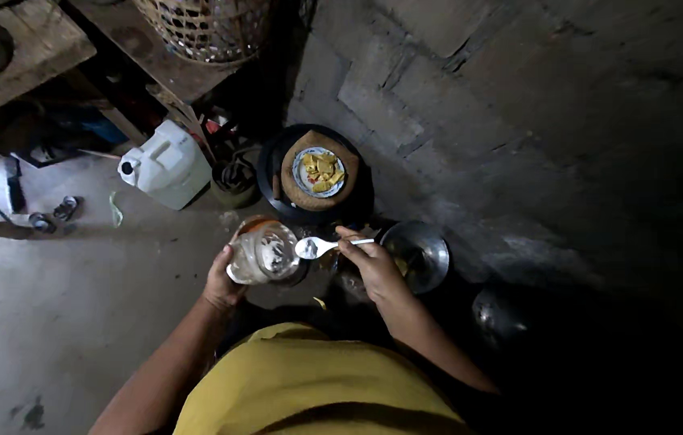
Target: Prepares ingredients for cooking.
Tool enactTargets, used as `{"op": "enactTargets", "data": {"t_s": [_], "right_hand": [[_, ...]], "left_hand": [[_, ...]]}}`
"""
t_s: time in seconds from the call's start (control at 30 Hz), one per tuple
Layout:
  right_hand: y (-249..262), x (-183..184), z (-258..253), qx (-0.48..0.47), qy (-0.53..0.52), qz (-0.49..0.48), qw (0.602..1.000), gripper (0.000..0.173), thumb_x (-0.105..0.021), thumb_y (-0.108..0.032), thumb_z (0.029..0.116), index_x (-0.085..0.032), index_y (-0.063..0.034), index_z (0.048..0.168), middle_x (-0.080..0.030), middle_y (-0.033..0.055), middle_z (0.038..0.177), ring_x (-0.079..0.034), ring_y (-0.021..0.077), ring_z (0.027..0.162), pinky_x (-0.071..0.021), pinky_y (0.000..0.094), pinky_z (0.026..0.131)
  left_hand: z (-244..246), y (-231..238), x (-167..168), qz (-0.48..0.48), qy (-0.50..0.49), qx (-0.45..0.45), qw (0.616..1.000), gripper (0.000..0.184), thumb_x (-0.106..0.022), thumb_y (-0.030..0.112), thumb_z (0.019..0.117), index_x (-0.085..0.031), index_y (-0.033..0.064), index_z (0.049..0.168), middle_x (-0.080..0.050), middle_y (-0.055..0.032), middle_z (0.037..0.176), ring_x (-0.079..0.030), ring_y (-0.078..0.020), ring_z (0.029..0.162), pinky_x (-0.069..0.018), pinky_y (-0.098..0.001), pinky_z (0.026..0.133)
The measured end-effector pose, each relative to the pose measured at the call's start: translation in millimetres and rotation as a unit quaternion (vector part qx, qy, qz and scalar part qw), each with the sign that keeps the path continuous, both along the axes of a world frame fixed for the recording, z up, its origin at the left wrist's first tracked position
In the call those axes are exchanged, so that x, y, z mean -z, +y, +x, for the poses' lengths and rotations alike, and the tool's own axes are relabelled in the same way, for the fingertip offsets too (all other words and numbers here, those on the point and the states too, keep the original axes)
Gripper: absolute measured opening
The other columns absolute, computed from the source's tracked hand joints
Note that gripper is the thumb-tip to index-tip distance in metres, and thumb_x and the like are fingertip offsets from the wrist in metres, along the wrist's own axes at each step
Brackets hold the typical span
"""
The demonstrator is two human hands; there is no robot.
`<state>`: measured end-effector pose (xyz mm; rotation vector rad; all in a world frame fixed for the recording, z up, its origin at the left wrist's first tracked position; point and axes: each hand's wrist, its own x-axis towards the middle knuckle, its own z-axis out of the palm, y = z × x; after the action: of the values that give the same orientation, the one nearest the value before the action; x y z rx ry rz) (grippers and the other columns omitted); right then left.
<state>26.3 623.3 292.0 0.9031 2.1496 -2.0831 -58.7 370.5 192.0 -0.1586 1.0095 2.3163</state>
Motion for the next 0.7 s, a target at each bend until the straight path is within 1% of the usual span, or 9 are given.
{"op": "enactTargets", "data": {"t_s": [0.07, 0.13, 0.17, 0.2, 0.23, 0.3, 0.47, 0.57, 0.7], "right_hand": [[5.2, 13.4, 0.9, -0.025, -0.02, 0.033, 0.999, 0.028, -0.061, -0.008, 0.1013, -0.065, 0.0066, 0.124, -0.058, 0.0162, 0.143, -0.057, 0.0163, 0.129, -0.0473, 0.0318, 0.108], [12.9, 45.7, -0.7, -0.068, -0.06, 0.228, 0.969, 0.023, -0.066, -0.016, 0.1005, -0.072, 0.0017, 0.113, -0.058, 0.0147, 0.145, -0.05, 0.0203, 0.139, -0.0419, 0.0383, 0.115], [17.3, 66.3, 1.2, -0.078, -0.074, 0.359, 0.927, 0.023, -0.069, -0.022, 0.099, -0.076, -0.0029, 0.108, -0.055, 0.0158, 0.149, -0.041, 0.0303, 0.147, -0.0343, 0.051, 0.12], [21.7, 83.4, 4.2, -0.073, -0.08, 0.446, 0.889, 0.022, -0.07, -0.027, 0.0977, -0.077, -0.0075, 0.105, -0.05, 0.0166, 0.154, -0.033, 0.0389, 0.151, -0.0282, 0.0618, 0.119], [25.1, 92.7, 5.7, -0.061, -0.079, 0.483, 0.87, 0.021, -0.07, -0.029, 0.097, -0.079, -0.0104, 0.104, -0.048, 0.0174, 0.156, -0.028, 0.0439, 0.152, -0.0253, 0.0669, 0.119], [21.3, 92.5, 9.3, -0.036, -0.049, 0.483, 0.873, 0.021, -0.069, -0.027, 0.0973, -0.079, -0.01, 0.103, -0.047, 0.0188, 0.156, -0.027, 0.0464, 0.152, -0.0234, 0.0672, 0.12], [-2.0, 59.6, 16.7, -0.04, 0.126, 0.413, 0.901, 0.03, -0.06, -0.031, 0.1018, -0.073, -0.0044, 0.102, -0.052, 0.02, 0.151, -0.034, 0.0415, 0.15, -0.0314, 0.057, 0.121], [-18.5, 24.1, 5.2, -0.078, 0.268, 0.386, 0.879, 0.03, -0.062, -0.035, 0.1021, -0.071, -0.008, 0.092, -0.06, 0.0175, 0.141, -0.04, 0.0353, 0.147, -0.0329, 0.0515, 0.122], [-50.7, -12.7, -12.9, -0.177, 0.377, 0.357, 0.836, 0.027, -0.064, -0.041, 0.1008, -0.067, -0.0168, 0.089, -0.059, 0.0088, 0.141, -0.039, 0.0305, 0.148, -0.0335, 0.0521, 0.122]], "left_hand": [[0.0, -23.2, 6.3, -0.03, -0.002, -0.042, 0.999, 0.062, -0.069, 0.057, 0.0846, -0.061, 0.013, 0.127, -0.073, -0.0083, 0.107, -0.072, -0.0202, 0.097, -0.0621, -0.042, 0.084], [-1.8, -46.3, 10.9, -0.043, 0.001, -0.084, 0.996, 0.052, -0.062, 0.055, 0.0917, -0.063, 0.0136, 0.123, -0.074, -0.0085, 0.107, -0.072, -0.0211, 0.098, -0.0617, -0.0436, 0.085], [-2.0, -57.4, 12.1, -0.049, 0.005, -0.1, 0.994, 0.05, -0.056, 0.054, 0.0949, -0.062, 0.0137, 0.124, -0.073, -0.0091, 0.109, -0.072, -0.022, 0.1, -0.0613, -0.0452, 0.086], [-2.7, -67.1, 12.2, -0.05, 0.005, -0.113, 0.992, 0.052, -0.058, 0.055, 0.0941, -0.062, 0.0137, 0.125, -0.072, -0.0101, 0.111, -0.071, -0.0237, 0.102, -0.0608, -0.0474, 0.087], [-4.0, -74.5, 10.9, -0.052, 0.006, -0.127, 0.99, 0.052, -0.058, 0.055, 0.0938, -0.061, 0.014, 0.126, -0.072, -0.0104, 0.113, -0.071, -0.0245, 0.103, -0.0605, -0.0487, 0.087], [-3.2, -89.3, 6.5, -0.053, 0.008, -0.142, 0.988, 0.053, -0.06, 0.056, 0.0923, -0.06, 0.0164, 0.126, -0.072, -0.0091, 0.114, -0.07, -0.0241, 0.105, -0.0602, -0.049, 0.088], [1.1, -104.2, 1.6, -0.021, 0.012, -0.13, 0.991, 0.06, -0.072, 0.06, 0.0825, -0.065, 0.017, 0.124, -0.073, -0.0092, 0.113, -0.071, -0.0231, 0.103, -0.0613, -0.0469, 0.086], [6.9, -92.8, -0.9, -0.009, 0.007, -0.095, 0.995, 0.059, -0.075, 0.062, 0.0788, -0.069, 0.0187, 0.118, -0.075, -0.0068, 0.107, -0.073, -0.0195, 0.097, -0.0625, -0.0422, 0.083], [23.0, -61.0, -11.9, 0.028, -0.023, -0.033, 0.999, 0.059, -0.078, 0.063, 0.0754, -0.071, 0.0186, 0.114, -0.075, -0.0073, 0.103, -0.073, -0.0202, 0.094, -0.0624, -0.0425, 0.082]]}}
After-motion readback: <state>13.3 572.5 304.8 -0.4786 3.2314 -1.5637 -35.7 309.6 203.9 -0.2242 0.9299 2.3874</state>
